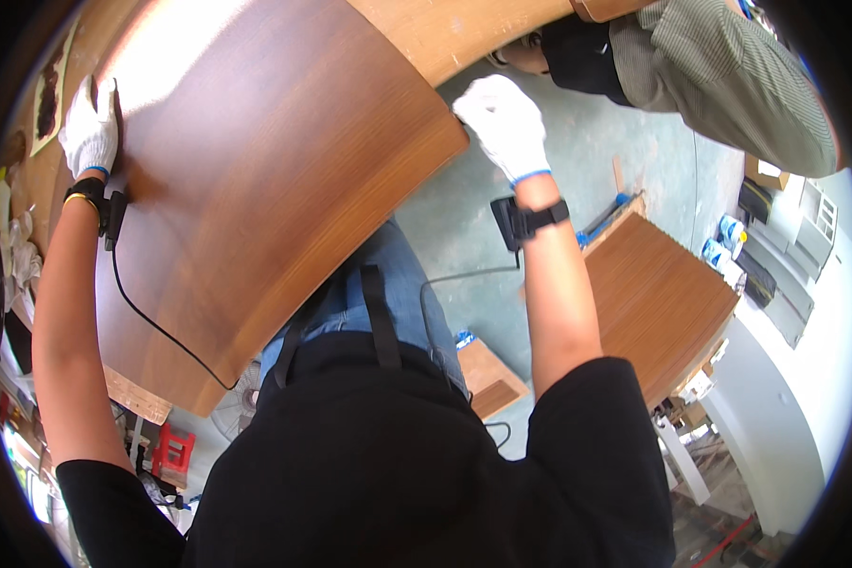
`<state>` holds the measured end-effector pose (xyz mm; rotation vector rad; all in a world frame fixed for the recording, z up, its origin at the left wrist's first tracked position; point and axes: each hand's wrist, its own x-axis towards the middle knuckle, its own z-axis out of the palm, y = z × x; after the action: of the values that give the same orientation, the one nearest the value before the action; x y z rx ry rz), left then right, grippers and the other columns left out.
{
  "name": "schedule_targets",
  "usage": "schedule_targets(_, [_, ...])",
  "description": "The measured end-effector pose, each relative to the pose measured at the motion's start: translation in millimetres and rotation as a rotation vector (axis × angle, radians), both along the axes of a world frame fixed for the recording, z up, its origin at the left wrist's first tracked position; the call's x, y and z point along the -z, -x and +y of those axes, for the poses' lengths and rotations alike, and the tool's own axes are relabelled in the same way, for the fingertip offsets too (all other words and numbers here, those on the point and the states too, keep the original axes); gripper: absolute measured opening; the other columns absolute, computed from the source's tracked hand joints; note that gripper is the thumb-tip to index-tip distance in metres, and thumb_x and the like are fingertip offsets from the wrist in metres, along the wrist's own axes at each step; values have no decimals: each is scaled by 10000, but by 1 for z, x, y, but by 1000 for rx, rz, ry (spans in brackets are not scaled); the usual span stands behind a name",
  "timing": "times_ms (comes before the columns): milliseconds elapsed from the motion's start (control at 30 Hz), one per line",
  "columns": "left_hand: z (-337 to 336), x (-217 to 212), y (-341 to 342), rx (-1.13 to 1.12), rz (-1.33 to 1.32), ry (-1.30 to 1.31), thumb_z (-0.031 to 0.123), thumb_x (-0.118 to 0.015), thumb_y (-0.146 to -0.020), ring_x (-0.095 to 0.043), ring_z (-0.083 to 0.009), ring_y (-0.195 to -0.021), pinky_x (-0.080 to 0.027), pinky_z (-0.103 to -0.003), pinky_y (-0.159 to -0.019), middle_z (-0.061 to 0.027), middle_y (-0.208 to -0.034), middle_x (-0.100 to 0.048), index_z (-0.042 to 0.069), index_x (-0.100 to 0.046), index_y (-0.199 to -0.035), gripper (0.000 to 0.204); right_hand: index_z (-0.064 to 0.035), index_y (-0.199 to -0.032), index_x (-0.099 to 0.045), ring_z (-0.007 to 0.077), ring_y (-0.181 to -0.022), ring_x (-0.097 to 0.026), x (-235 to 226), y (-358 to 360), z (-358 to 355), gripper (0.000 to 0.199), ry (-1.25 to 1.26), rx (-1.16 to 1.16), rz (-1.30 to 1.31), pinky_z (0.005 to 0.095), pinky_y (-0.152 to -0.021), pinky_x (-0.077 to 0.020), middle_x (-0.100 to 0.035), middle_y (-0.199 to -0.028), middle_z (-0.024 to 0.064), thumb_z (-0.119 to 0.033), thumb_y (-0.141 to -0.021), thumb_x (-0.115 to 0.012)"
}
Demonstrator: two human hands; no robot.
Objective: The person is applying a dark wood finish or stain to the surface and edges of furniture panels using a small applicator tool and cloths.
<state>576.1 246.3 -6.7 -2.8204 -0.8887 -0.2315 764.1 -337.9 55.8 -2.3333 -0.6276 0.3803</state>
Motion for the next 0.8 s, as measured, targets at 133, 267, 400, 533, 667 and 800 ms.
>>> schedule_targets(133, [0,0,1,-11,-2,8,657,-430,-1021,-501,-287,-1425,-325,-521,-1180,-87,-1542,-553,163,-500,-1538,719,-34,-873,-715,128,-808,-690,-17,-6,-7,122,-244,171,200,291,-796,-558,-747,-849,33,-124,-876,-796])
schedule_targets(267, [0,-2,-2,-23,-3,-14,651,-421,-1031,-504,-287,-1420,-326,-517,-1179,-87,-1537,-556,152,-493,-1541,717,-39,-923,-729,121,-801,-676,-23,-3,5,185,-222,133,172,272,-781,-549,-736,-865,24,-185,-867,-828])
schedule_targets(400, [-2,-2,-1,-15,0,-16,648,-419,-1034,-502,-288,-1420,-320,-515,-1182,-87,-1542,-551,144,-494,-1539,718,-54,-954,-719,125,-765,-623,-23,10,16,227,-86,111,127,267,-762,-537,-693,-851,9,-220,-856,-839])
schedule_targets(533, [-1,0,-1,-16,-10,5,645,-419,-1035,-496,-292,-1424,-314,-514,-1186,-89,-1544,-549,138,-496,-1535,716,-50,-931,-693,114,-755,-592,-28,14,13,251,12,101,92,266,-753,-530,-661,-825,7,-237,-855,-843])
schedule_targets(667, [-3,-3,-2,-30,12,6,637,-429,-1034,-492,-295,-1427,-311,-514,-1188,-95,-1545,-546,133,-500,-1532,712,-57,-955,-685,123,-749,-601,-26,14,8,249,-85,161,184,279,-748,-530,-653,-812,28,-230,-855,-834])
schedule_targets(800, [-14,-15,-4,-39,11,23,635,-439,-1031,-491,-299,-1428,-317,-516,-1183,-104,-1547,-542,130,-501,-1531,714,-59,-972,-684,154,-771,-628,-18,12,0,238,-36,118,153,300,-766,-535,-661,-836,64,-226,-866,-817])
